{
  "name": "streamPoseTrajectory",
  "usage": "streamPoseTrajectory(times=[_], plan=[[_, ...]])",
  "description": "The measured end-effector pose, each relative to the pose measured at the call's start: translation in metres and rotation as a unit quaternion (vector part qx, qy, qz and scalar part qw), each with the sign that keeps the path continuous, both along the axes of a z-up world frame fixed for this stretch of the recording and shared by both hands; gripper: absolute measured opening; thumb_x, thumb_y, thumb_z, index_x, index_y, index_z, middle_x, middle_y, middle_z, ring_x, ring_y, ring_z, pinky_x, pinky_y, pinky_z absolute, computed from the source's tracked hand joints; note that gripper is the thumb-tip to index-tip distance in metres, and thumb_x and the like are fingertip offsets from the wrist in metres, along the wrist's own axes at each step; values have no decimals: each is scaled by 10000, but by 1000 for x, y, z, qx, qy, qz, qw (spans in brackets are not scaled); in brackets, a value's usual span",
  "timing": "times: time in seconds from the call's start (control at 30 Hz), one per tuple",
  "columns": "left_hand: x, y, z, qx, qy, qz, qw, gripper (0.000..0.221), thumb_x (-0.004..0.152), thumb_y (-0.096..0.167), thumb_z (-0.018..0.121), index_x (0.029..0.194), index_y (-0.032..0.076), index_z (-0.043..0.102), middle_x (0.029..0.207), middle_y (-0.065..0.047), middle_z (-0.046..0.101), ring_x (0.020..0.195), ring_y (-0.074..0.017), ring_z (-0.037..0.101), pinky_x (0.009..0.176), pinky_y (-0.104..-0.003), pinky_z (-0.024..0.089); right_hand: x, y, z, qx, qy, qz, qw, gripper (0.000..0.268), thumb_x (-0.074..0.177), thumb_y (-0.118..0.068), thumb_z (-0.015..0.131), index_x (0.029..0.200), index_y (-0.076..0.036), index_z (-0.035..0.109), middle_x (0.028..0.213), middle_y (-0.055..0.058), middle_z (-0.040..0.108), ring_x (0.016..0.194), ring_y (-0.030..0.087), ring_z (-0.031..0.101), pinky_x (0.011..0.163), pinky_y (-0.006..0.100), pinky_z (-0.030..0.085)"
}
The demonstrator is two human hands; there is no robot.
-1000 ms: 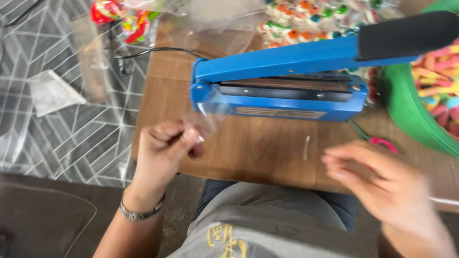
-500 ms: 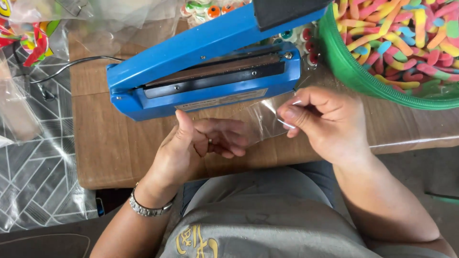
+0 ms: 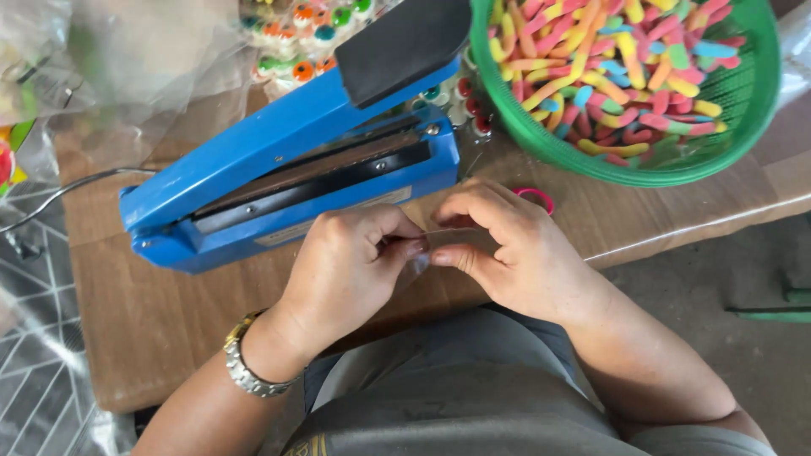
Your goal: Manually filling small plastic bags with gummy worm candies and sealing them using a heat sealer.
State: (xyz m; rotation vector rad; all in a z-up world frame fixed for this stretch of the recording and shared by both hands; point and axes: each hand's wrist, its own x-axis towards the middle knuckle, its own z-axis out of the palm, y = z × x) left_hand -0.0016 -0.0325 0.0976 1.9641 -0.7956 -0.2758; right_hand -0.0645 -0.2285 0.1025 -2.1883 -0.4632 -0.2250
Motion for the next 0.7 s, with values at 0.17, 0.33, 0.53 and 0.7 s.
streamPoseTrajectory(times=[0.17,0.33,0.53,0.7], plan=[[2,-23,-36,-7,1,49,999,48,875,171,781,834,167,756,679,-20,750,684,-279,750,611,-310,603,6,-16,-44,-17,-91,-123,988,217,994,-181,692,806,-79,660,639,74,554,569,339,605,537,349,511],[5,-21,-53,-12,6,47,999,153,951,229,727,828,140,731,644,-65,722,665,-313,738,580,-323,589,16,-11,-36,16,-90,-101,991,230,996,-124,684,787,-43,630,653,127,581,575,360,624,547,355,518],[9,-22,-50,-46,16,61,997,232,896,353,787,827,151,696,578,-74,668,628,-318,734,552,-328,575,24,-10,-46,98,-76,-88,988,135,977,-53,689,846,-34,715,654,75,616,557,260,642,578,310,556],[15,-11,-52,-102,80,48,990,375,981,304,686,643,147,640,456,-41,637,451,-258,671,497,-278,537,20,-21,-21,-2,-30,-143,989,275,926,-241,789,756,-53,682,615,129,639,573,346,652,559,364,530]])
